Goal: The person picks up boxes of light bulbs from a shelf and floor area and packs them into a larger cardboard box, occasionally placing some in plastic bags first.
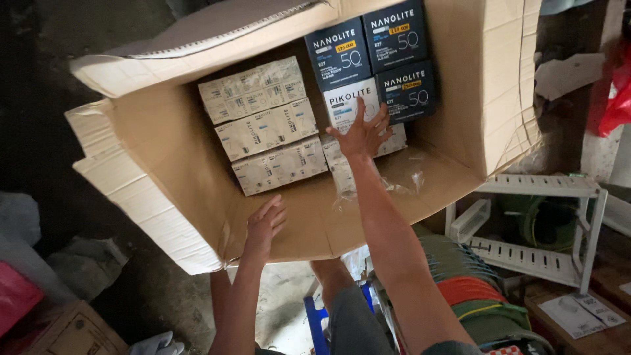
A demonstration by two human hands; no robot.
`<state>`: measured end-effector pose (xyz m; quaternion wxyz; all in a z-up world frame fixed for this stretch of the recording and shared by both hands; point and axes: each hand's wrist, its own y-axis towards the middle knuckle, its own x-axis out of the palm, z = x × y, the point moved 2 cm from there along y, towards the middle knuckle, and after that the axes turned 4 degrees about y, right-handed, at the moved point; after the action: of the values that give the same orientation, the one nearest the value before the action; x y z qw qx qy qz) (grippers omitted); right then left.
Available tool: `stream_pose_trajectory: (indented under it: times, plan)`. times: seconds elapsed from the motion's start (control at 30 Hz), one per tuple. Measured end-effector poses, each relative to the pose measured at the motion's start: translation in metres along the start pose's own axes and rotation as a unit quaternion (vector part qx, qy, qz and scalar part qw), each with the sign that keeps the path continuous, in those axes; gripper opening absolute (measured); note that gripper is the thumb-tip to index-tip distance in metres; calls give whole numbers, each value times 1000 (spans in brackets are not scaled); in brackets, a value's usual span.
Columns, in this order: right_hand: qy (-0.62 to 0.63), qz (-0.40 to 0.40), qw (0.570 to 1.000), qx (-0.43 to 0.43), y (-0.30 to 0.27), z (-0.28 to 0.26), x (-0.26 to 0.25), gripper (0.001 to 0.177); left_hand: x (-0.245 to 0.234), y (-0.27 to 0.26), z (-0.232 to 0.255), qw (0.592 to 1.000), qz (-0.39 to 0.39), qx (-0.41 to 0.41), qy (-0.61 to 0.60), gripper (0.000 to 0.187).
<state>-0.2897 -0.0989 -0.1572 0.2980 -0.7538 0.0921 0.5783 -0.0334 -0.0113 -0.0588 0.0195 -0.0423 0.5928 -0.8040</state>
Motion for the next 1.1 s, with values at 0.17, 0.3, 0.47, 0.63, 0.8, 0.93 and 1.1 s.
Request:
stream_pose_trajectory:
  times: [0.17,0.3,0.47,0.63,0.8,0.93,1.1]
  plan:
    - [56,-73,995,31,-11,-2,-22,99,-9,20,-28,1000,-10,-1,-28,44]
    - [54,-111,992,39,-42,-26,-71,92,-26,69,-88,996,-19,3,-90,31]
    - [-17,-200,978,55,-95,-21,-32,79,-15,82,-116,993,-17,4,-118,27]
    - [123,-238,961,-68,-182,-41,-45,60,-25,40,-95,958,64,102,-259,28]
    - [169,-239,948,-128,-209,-51,-8,49,-43,8,-84,963,115,143,-196,49]
    - [72,-194,962,-178,-216,-67,-1,48,-65,-6,-86,951,156,170,-207,26]
    - [56,-214,960,-170,-227,-103,-10,49,-114,-66,-78,960,171,130,-179,20]
